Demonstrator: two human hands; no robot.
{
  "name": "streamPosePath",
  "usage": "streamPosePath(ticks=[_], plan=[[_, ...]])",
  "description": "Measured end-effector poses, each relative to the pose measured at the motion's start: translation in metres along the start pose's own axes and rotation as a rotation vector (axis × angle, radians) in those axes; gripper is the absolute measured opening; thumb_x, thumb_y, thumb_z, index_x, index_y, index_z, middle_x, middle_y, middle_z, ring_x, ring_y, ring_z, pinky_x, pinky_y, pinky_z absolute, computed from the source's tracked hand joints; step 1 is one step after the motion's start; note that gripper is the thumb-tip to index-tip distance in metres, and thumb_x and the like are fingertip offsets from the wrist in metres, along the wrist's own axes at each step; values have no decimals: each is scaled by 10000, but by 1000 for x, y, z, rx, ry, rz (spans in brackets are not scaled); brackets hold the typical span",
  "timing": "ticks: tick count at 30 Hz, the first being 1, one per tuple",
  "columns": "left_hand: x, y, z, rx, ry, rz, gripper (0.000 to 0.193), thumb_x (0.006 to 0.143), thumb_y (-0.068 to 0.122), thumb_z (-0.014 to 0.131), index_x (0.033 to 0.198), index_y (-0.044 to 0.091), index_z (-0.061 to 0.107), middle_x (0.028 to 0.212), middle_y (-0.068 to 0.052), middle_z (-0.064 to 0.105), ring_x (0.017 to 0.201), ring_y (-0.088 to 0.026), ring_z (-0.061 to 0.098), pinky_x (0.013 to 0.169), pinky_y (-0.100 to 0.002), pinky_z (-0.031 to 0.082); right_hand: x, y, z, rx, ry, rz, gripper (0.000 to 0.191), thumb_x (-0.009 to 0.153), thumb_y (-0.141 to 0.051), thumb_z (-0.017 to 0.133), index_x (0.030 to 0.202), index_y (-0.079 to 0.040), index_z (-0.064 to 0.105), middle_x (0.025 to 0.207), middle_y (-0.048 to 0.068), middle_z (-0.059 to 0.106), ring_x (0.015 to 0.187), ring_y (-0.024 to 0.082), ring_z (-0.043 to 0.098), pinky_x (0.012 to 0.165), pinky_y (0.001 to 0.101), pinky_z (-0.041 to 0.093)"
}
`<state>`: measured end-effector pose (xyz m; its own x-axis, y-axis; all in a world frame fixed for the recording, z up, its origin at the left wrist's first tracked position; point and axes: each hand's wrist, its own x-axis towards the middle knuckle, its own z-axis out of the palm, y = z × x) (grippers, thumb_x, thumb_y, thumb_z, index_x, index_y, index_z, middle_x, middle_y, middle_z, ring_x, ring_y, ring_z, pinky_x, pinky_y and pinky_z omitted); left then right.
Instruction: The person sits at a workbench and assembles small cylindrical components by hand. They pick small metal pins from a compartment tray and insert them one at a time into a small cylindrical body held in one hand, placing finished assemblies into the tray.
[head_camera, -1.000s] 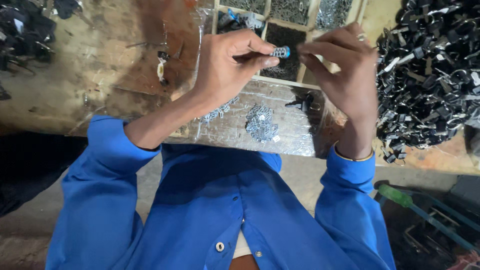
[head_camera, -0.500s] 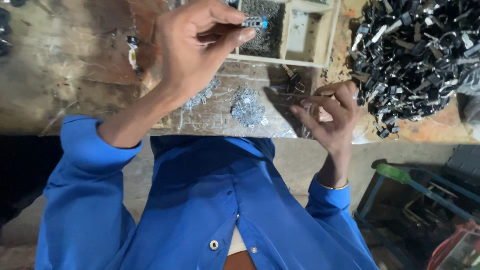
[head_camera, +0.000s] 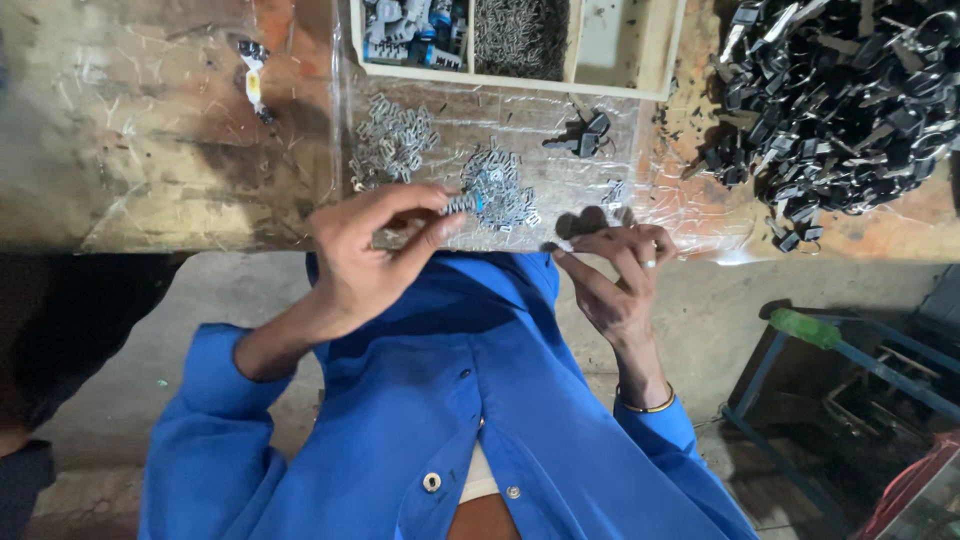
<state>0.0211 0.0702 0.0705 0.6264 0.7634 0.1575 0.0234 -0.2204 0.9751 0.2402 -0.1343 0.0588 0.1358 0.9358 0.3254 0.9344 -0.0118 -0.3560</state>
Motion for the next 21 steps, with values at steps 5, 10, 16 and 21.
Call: streamPosePath(ticks=[5, 10, 16, 21], plan=[[-33, -7, 15, 12, 6, -47, 244, 917, 15, 833, 1140, 8, 733, 1082, -99, 771, 832, -117, 739, 650, -240, 567, 8, -19, 7, 456, 24, 106, 125, 855, -32, 804, 960, -69, 748, 968, 72, 771, 882, 195, 710, 954, 394, 376], [-54, -19, 31, 13, 58, -109, 234, 868, 32, 866, 1075, 29, 758, 1065, -98, 781, 767, -107, 712, 587, -234, 524, 26, -41, 20, 563, 64, 202, 143, 878, 20, 802, 1006, -10, 747, 998, 108, 751, 911, 223, 702, 918, 353, 463], [-65, -34, 40, -42, 90, -96, 229, 881, 30, 862, 1079, 29, 746, 1091, -107, 779, 815, -117, 730, 634, -235, 549, 37, -53, 29, 566, 47, 247, 156, 864, 25, 814, 1003, -1, 747, 1014, 101, 740, 945, 223, 660, 906, 347, 457], [-68, -40, 41, -17, 79, -75, 243, 871, 2, 851, 1091, 13, 750, 1096, -123, 778, 872, -158, 772, 644, -252, 572, 37, -60, 37, 691, 52, 495, 199, 870, -33, 848, 1023, -39, 721, 969, 52, 734, 835, 154, 603, 803, 294, 472]])
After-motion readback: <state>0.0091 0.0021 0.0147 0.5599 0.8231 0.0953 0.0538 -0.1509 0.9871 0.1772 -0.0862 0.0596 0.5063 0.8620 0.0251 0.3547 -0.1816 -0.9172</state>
